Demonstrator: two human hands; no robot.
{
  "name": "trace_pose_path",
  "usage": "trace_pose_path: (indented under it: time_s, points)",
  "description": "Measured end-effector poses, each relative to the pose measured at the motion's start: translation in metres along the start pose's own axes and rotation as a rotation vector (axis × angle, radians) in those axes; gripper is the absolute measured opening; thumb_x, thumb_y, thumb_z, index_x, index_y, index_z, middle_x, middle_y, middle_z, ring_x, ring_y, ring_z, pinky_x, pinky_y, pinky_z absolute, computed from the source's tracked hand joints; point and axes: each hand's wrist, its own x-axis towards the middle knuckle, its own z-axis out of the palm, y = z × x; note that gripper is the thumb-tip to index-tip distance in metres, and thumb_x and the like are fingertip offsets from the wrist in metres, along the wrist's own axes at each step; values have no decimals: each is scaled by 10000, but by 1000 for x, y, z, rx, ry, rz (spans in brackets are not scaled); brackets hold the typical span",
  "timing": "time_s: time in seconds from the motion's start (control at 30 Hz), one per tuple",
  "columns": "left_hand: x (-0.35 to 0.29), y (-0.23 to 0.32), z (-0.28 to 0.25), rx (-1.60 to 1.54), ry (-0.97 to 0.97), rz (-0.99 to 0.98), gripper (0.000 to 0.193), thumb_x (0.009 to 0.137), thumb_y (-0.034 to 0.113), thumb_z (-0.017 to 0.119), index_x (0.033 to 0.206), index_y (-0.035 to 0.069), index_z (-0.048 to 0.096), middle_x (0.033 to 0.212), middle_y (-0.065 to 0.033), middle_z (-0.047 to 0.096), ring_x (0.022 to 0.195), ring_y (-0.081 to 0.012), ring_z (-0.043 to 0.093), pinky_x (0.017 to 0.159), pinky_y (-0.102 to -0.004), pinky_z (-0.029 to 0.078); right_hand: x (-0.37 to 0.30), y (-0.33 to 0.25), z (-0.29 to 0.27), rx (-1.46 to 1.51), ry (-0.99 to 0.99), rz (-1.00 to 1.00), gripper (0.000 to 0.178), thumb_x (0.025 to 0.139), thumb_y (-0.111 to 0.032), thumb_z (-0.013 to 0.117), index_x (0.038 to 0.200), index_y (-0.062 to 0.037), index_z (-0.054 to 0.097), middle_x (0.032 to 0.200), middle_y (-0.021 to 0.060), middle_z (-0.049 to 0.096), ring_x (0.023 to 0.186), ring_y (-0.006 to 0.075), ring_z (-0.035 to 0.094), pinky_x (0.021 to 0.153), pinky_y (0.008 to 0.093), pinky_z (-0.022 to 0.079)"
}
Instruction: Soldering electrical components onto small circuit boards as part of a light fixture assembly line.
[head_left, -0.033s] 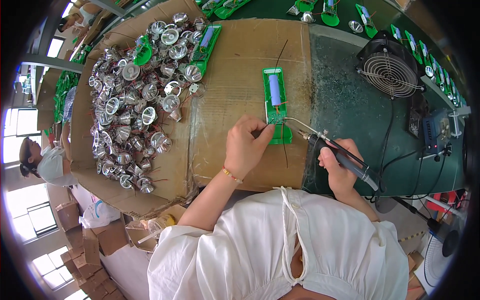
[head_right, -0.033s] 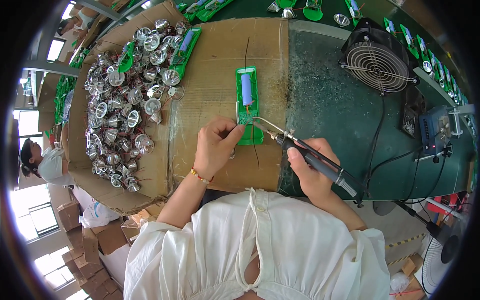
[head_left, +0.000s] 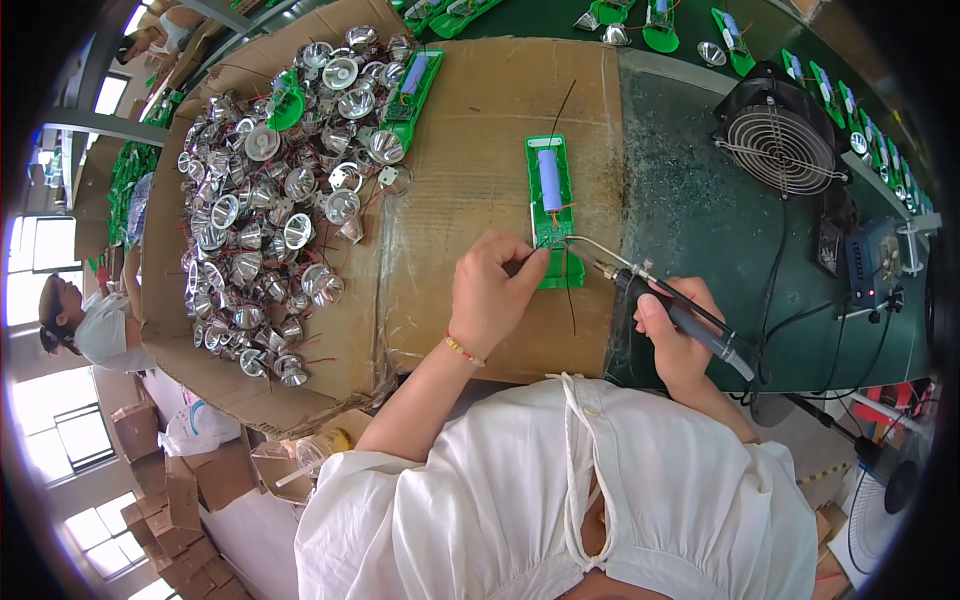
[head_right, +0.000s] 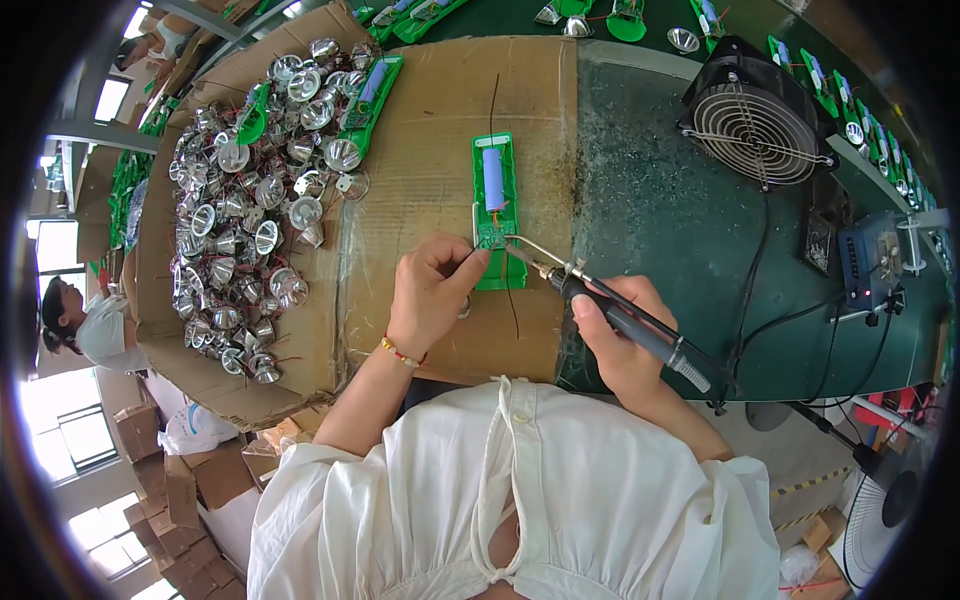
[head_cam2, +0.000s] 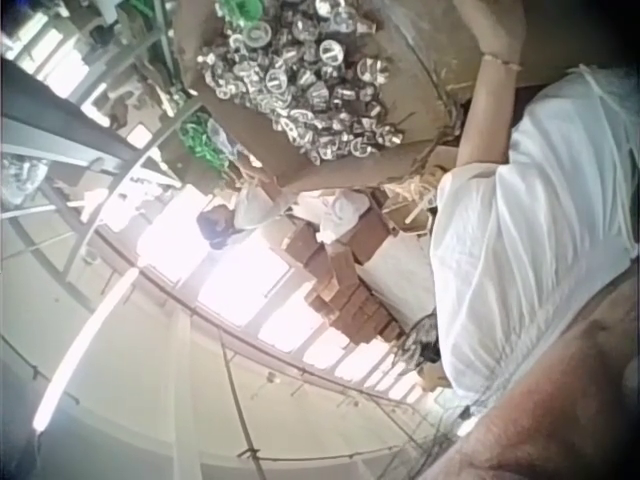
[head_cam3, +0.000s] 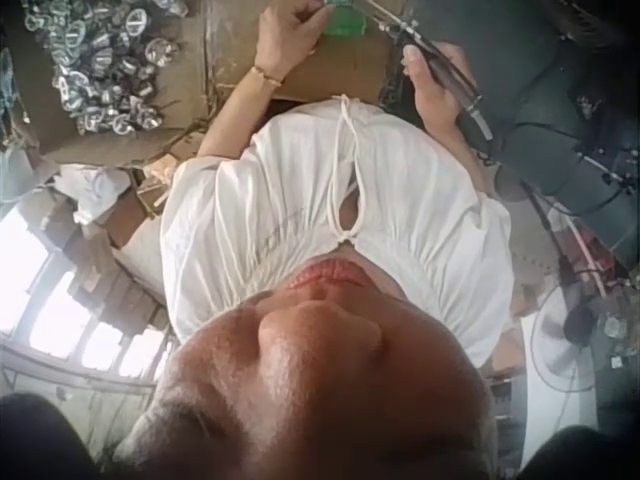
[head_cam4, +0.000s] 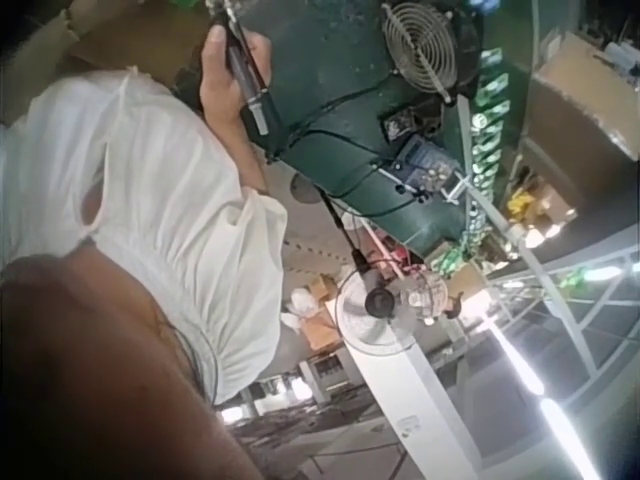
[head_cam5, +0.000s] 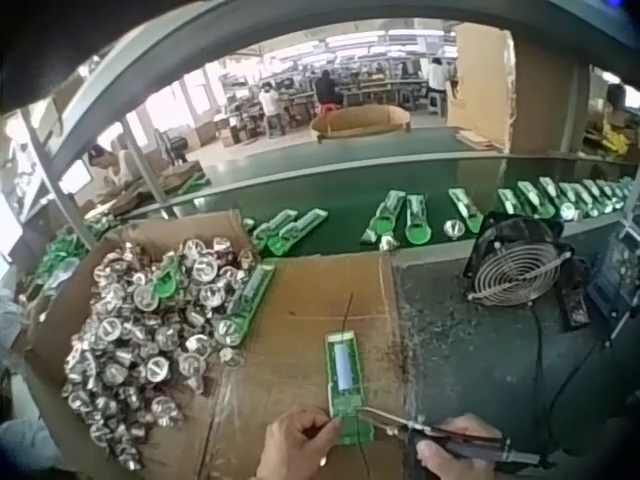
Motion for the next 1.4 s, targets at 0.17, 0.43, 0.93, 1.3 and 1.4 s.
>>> trace_pose_path:
  time_s: [0.17,0.43,0.93,1.3,1.4]
  points:
    - [0,0,1,-22,2,8,166,739,135,656,674,-6,598,691,-108,555,574,-213,534,529,-306,409,0,7,-1,5,-14,14,164,785,-79,653,828,24,533,652,50,600,542,67,533,495,197,422]
    - [1,-2,2,-7,11,11,177,735,147,659,661,-2,599,675,-103,543,567,-217,526,531,-311,403,1,0,-3,88,40,25,186,796,-96,644,852,26,515,666,80,597,537,94,553,491,217,457]
    - [-5,-13,-5,-279,6,-43,120,800,84,646,751,-24,628,744,-33,599,644,-63,529,545,-204,414,0,1,-1,96,-15,75,174,791,-97,647,843,17,528,657,70,594,549,85,551,489,204,435]
    - [9,-1,0,27,-64,-4,177,718,121,660,630,-19,597,663,-104,534,564,-198,518,511,-299,398,10,5,9,76,-17,113,175,789,-106,651,830,13,529,636,66,591,532,76,538,479,208,431]
    - [9,-4,-2,-9,-91,-5,187,720,128,661,628,-21,596,659,-102,534,568,-193,515,514,-304,396,10,4,11,98,-5,128,175,789,-108,652,825,11,529,632,69,589,523,78,536,472,209,433]
